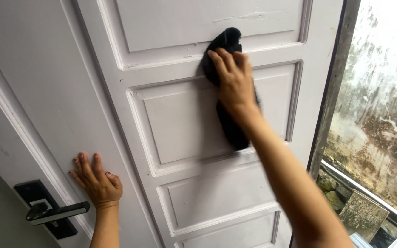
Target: Cleaning a white wooden door and its handle using a black cloth.
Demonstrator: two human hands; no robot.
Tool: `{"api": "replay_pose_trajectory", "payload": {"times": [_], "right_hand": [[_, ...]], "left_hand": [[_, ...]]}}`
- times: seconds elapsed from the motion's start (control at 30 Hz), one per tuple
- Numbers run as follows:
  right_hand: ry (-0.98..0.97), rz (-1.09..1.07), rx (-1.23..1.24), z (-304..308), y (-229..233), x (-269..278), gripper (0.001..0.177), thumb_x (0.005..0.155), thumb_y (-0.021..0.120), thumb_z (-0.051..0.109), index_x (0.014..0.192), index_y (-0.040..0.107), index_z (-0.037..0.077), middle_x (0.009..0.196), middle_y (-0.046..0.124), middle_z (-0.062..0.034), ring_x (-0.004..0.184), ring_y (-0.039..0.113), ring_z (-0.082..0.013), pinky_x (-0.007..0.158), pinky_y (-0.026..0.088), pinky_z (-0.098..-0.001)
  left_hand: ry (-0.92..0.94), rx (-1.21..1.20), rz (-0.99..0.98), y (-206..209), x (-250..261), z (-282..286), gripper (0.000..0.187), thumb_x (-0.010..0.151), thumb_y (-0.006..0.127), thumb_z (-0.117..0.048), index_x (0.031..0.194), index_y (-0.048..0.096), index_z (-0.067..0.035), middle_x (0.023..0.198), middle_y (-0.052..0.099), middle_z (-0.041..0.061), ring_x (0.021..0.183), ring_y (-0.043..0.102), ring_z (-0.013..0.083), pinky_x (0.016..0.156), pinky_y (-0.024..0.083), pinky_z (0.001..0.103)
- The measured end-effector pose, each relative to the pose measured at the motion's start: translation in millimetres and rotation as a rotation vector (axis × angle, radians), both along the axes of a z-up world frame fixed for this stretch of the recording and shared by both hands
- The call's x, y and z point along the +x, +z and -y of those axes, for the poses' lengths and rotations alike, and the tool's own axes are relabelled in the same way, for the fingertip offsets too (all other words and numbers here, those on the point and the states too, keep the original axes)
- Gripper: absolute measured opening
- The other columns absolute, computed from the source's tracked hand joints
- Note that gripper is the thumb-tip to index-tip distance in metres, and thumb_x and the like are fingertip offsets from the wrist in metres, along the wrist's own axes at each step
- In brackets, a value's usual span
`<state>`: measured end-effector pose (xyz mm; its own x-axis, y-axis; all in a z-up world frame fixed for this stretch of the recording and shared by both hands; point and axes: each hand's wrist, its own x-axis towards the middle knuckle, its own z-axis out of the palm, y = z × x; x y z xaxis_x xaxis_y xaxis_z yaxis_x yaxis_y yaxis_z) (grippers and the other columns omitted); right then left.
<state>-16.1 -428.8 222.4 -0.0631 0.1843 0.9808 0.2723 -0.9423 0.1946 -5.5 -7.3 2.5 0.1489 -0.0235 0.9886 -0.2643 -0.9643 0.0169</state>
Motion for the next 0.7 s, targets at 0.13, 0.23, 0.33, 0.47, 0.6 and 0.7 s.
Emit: {"api": "replay_pose_trajectory", "payload": {"times": [0.13,0.23,0.33,0.47,0.6,0.7], "right_hand": [[-0.033,-0.112,0.018,79,-3,10,0.057,0.084,0.068,0.003,0.139,0.056,0.010,0.136,0.060,-0.0145,0.124,0.053,-0.0378,0.103,0.040,-0.0488],[-0.083,-0.138,0.084,137,-4,7,0.052,0.090,0.075,0.012,0.138,0.055,0.008,0.136,0.058,-0.0177,0.121,0.051,-0.0399,0.101,0.040,-0.0502],[-0.234,-0.158,0.146,145,-3,7,0.060,0.079,0.060,-0.004,0.138,0.056,0.005,0.138,0.058,-0.0182,0.116,0.050,-0.0423,0.097,0.042,-0.0461],[-0.178,0.019,0.477,107,1,49,0.057,0.067,0.051,-0.012,0.119,0.066,0.003,0.122,0.062,-0.0204,0.109,0.052,-0.0430,0.098,0.044,-0.0495],[-0.008,0.097,0.333,-13,8,58,0.038,0.082,0.059,-0.009,0.117,0.067,0.004,0.116,0.064,-0.0215,0.104,0.055,-0.0437,0.091,0.045,-0.0510],[0.087,-0.071,0.122,-131,9,33,0.045,0.077,0.055,-0.008,0.120,0.063,0.003,0.115,0.059,-0.0196,0.105,0.056,-0.0416,0.081,0.049,-0.0493]], "left_hand": [[-0.010,-0.012,-0.004,-2,1,-1,0.062,0.103,0.028,-0.021,0.164,0.030,-0.009,0.170,0.022,0.024,0.160,0.016,0.0436,0.128,0.003,0.065],[-0.010,-0.013,-0.005,-1,0,-1,0.063,0.102,0.028,-0.020,0.164,0.030,-0.009,0.170,0.022,0.024,0.159,0.016,0.0442,0.128,0.004,0.065],[-0.016,-0.019,0.000,-1,0,0,0.063,0.102,0.028,-0.020,0.164,0.030,-0.009,0.169,0.023,0.024,0.159,0.017,0.0446,0.127,0.004,0.066],[-0.027,-0.020,0.032,-2,3,0,0.062,0.102,0.029,-0.021,0.163,0.032,-0.009,0.168,0.025,0.024,0.159,0.020,0.0441,0.128,0.006,0.066],[-0.020,-0.014,0.049,0,2,0,0.061,0.103,0.029,-0.021,0.162,0.033,-0.009,0.168,0.026,0.024,0.158,0.021,0.0443,0.128,0.007,0.065],[-0.016,-0.017,0.047,2,2,0,0.060,0.103,0.029,-0.021,0.162,0.034,-0.009,0.168,0.026,0.023,0.158,0.022,0.0442,0.127,0.007,0.065]]}}
